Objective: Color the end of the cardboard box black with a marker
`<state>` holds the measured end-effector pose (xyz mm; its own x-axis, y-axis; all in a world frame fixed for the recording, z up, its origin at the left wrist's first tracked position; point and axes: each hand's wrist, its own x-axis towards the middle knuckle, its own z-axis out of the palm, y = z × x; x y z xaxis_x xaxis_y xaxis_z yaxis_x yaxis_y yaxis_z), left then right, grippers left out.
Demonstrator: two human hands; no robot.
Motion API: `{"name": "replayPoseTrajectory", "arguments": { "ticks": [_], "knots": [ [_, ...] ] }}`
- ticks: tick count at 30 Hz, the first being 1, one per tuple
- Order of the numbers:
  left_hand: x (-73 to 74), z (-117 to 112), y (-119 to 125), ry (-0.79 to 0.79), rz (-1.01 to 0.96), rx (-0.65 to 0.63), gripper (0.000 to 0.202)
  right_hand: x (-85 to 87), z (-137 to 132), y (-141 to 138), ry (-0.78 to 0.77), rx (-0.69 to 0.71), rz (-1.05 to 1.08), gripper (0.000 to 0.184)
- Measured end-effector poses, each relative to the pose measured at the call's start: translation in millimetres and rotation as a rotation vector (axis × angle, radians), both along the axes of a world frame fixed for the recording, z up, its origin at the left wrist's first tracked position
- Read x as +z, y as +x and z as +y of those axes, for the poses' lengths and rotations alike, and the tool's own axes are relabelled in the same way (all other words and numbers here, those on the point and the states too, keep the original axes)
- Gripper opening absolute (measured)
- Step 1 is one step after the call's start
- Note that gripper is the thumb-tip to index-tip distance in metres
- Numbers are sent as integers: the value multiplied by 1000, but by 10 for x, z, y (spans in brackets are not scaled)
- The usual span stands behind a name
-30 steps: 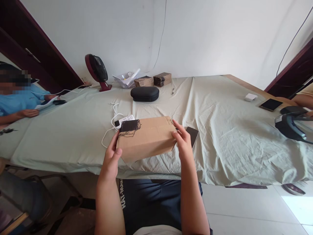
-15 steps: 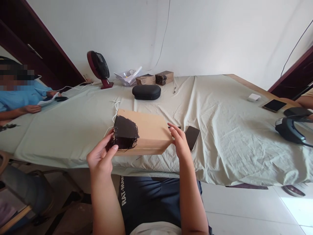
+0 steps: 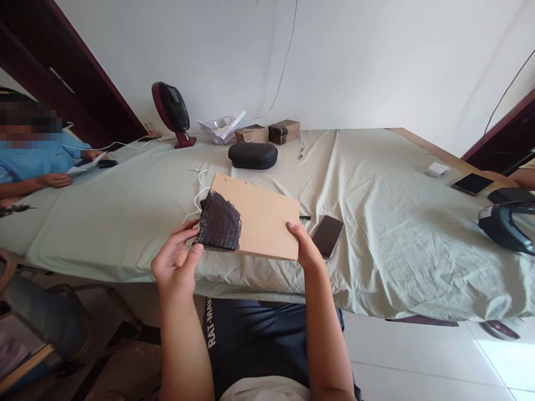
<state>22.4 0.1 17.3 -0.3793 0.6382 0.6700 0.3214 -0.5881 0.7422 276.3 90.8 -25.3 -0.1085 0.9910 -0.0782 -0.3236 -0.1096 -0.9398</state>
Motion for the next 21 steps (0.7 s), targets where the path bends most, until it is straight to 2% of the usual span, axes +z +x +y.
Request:
{"name": "replayPoseTrajectory", "arguments": {
  "ticks": [3, 14, 21],
  "knots": [
    [-26, 32, -14, 4, -21, -13, 19, 17, -1, 20, -90, 62, 59, 69],
    [-73, 32, -48, -5, -59, -31, 22, 26, -21, 35, -97, 72, 73, 72],
    [-75, 26, -50, -31, -49, -6, 25, 13, -29, 54, -82, 71, 54, 66]
  ]
}}
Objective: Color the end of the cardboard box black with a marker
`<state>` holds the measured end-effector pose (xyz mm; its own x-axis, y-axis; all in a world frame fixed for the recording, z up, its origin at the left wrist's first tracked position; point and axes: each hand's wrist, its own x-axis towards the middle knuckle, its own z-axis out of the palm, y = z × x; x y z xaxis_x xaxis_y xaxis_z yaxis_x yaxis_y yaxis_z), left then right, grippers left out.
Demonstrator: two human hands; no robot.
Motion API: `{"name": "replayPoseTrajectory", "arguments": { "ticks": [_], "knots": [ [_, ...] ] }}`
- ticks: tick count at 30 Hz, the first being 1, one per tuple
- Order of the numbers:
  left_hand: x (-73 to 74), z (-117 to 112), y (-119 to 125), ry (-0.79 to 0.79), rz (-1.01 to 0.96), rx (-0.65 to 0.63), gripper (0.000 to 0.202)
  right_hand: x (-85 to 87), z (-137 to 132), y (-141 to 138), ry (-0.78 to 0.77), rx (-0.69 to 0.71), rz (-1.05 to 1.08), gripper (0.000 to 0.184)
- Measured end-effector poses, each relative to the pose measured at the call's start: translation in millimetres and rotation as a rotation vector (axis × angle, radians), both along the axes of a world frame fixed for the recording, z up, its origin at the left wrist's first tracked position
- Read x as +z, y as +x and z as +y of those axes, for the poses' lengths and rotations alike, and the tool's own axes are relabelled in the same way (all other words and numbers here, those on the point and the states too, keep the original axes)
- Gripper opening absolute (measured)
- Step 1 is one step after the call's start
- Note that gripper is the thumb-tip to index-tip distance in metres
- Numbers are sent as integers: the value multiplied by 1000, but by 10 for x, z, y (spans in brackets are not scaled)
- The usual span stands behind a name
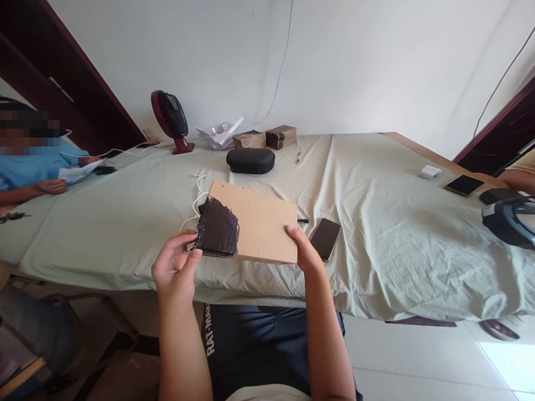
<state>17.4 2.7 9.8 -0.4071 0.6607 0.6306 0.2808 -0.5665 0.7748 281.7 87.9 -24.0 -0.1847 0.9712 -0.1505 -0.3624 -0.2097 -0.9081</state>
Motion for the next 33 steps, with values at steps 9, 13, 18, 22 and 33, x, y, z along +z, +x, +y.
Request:
{"name": "replayPoseTrajectory", "arguments": {
  "ticks": [9, 13, 18, 22, 33],
  "knots": [
    [-15, 10, -4, 7, -3, -6, 25, -9, -2, 13, -11, 1, 42, 65],
    [-29, 12, -7, 22, -11, -27, 23, 9, -10, 16, -1, 5, 34, 64],
    [-22, 10, -1, 15, -15, -20, 23, 11, -9, 17, -19, -9, 46, 66],
    [-22, 9, -5, 35, -23, -45, 21, 14, -15, 26, -20, -9, 59, 65],
    [-31, 14, -18, 44, -40, -39, 21, 130, -56, 50, 10, 37, 59, 87]
  ]
}}
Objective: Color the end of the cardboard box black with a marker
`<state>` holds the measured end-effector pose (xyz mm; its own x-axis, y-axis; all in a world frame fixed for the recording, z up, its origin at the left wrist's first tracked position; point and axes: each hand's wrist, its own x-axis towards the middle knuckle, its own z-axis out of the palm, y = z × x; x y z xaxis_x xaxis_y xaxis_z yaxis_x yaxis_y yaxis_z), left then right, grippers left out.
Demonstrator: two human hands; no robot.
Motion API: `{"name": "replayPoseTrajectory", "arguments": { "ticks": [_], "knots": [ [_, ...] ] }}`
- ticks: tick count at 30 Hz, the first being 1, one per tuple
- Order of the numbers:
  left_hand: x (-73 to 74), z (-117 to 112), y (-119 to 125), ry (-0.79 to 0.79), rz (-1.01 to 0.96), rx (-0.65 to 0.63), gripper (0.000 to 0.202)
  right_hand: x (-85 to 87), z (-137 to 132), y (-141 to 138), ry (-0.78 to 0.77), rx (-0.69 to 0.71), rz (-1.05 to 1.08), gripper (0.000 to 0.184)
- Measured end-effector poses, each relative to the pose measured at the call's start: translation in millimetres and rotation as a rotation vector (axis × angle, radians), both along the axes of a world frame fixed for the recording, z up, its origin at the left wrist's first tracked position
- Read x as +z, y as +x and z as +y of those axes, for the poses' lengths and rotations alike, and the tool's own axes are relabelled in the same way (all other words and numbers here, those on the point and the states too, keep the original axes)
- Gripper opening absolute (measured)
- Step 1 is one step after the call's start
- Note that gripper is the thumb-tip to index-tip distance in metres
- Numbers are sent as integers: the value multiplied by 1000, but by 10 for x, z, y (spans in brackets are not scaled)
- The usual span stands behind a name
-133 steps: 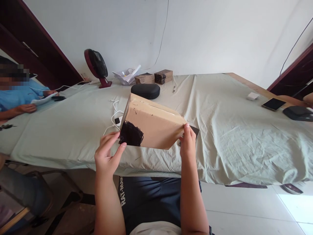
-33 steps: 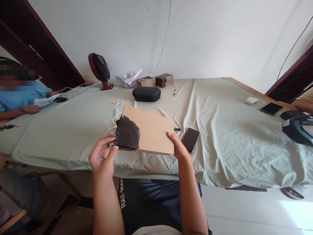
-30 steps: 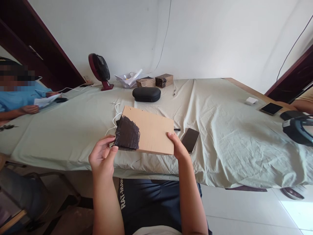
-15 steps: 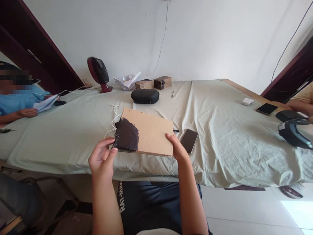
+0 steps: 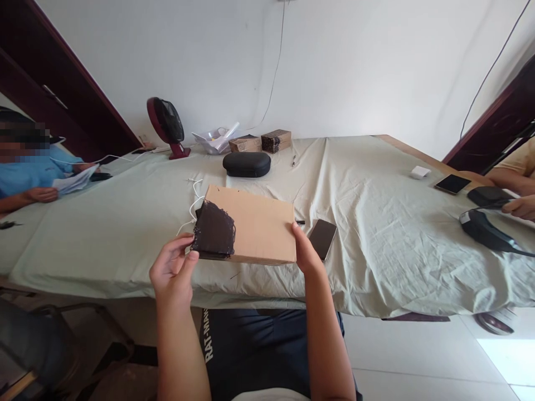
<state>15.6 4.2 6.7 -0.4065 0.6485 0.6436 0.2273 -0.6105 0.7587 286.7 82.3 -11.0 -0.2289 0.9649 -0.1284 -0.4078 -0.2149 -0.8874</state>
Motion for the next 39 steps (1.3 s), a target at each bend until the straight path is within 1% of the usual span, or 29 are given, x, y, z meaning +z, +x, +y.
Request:
{"name": "replayPoseTrajectory", "arguments": {
  "ticks": [2, 6, 8, 12, 15, 17, 19, 22, 26, 28, 30, 32, 34, 36, 39],
  "knots": [
    [-8, -2, -11, -30, -14, 22, 21, 0, -6, 25, 27, 20, -4, 87],
    [-36, -4, -33, -129, -36, 75, 28, -28, -22, 97, 56, -22, -73, 69],
    [-47, -2, -44, -150, -55, 79, 30, -29, -31, 126, 77, -39, -97, 64],
    [-31, 12, -47, -159, -71, 79, 29, -16, -30, 164, 133, -24, -92, 64],
    [11, 33, -13, -168, -69, 98, 27, -34, 0, 176, 197, -2, -105, 71],
    [37, 48, 16, -153, -67, 108, 25, -59, 24, 177, 229, 4, -133, 75],
    [52, 56, 34, -120, -79, 110, 21, -86, 43, 176, 223, 24, -138, 75],
    [59, 46, 35, -59, -104, 108, 19, -123, 61, 184, 180, 94, -88, 75],
    [97, 10, 30, 77, -84, 116, 10, -179, 81, 234, 119, 115, -107, 87],
    [130, -3, 43, 172, -46, 109, 4, -203, 94, 264, 156, 184, -146, 90],
    [156, -7, 71, 244, -13, 88, 1, -218, 103, 277, 224, 314, -198, 91],
    [167, -2, 114, 246, 20, 63, 4, -219, 102, 261, 294, 472, -226, 97],
    [163, 12, 165, 189, 53, 33, 8, -202, 86, 215, 353, 592, -196, 100],
    [151, 31, 210, 131, 66, 18, 12, -166, 56, 148, 405, 622, -126, 102],
    [130, 58, 236, 114, 26, 53, 14, -87, 0, 44, 455, 564, -93, 111]
  ]
}}
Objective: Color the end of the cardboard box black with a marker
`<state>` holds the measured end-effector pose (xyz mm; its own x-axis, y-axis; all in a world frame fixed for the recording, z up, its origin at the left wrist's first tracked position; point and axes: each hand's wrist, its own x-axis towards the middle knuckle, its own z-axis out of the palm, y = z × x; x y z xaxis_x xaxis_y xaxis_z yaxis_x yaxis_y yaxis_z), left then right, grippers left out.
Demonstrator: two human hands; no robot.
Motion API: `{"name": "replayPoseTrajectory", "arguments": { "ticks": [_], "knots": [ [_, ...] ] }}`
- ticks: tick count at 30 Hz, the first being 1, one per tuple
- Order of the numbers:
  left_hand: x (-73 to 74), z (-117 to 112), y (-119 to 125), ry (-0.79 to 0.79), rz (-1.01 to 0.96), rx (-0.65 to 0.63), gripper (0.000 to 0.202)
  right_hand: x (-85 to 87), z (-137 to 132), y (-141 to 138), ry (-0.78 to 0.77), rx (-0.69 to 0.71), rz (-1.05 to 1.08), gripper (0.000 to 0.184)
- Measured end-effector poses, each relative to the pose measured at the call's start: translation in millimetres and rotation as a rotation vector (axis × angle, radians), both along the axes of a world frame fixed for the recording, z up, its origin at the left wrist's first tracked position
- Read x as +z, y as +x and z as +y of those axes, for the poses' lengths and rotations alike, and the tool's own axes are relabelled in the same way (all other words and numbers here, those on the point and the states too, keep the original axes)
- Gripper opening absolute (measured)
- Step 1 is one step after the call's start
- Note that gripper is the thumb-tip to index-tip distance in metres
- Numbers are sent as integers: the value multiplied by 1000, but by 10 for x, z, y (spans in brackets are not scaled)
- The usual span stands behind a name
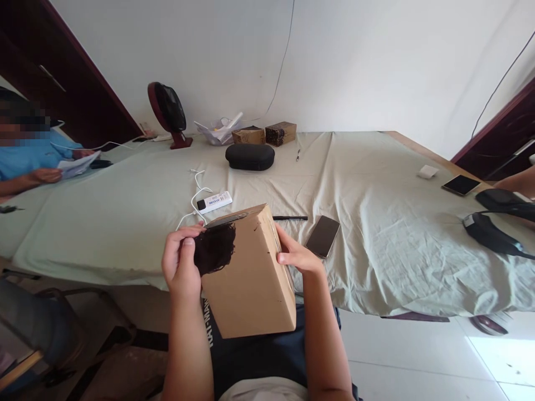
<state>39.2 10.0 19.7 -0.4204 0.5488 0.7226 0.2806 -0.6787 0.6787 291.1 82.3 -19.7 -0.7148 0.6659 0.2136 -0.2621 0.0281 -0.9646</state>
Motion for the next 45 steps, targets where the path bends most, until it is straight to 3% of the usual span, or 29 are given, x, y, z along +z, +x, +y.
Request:
{"name": "replayPoseTrajectory", "arguments": {
  "ticks": [5, 11, 14, 16, 20, 25, 28, 31, 34, 37, 41, 45],
  "knots": [
    [-26, 11, -47, 17, -76, 105, 11, 146, -85, -91, 2, -26, -29, 125],
    [-51, 11, -54, -19, -74, 146, 13, 260, -172, -92, 116, -104, -190, 119],
    [-50, 1, -35, -44, -78, 110, 16, 281, -190, -123, 65, -127, -176, 114],
    [-38, -14, -19, -75, -63, 42, 27, 291, -196, -153, -12, -136, -122, 109],
    [-31, -34, 8, -216, -24, -181, 69, 267, -208, -195, -138, -236, -16, 102],
    [-146, -3, -46, -423, -43, -420, 93, 92, -168, -182, -261, -302, 9, 95],
    [-201, 10, -99, -453, -39, -397, 103, 20, -114, -132, -223, -273, 6, 84],
    [-207, 15, -135, -417, -2, -233, 110, 2, -28, -23, -98, -356, 13, 74],
    [-217, 28, -179, -377, 40, -130, 110, -53, 167, 126, 64, -600, -215, 67],
    [-276, 67, -245, -362, 27, -107, 109, -173, 505, 217, 315, -819, -673, 61],
    [-379, 149, -310, -354, -14, -85, 109, -344, 958, 124, 431, -785, -941, 52],
    [-430, 196, -311, -355, -44, -94, 110, -466, 1108, -89, 545, -694, -1143, 35]
  ]
}}
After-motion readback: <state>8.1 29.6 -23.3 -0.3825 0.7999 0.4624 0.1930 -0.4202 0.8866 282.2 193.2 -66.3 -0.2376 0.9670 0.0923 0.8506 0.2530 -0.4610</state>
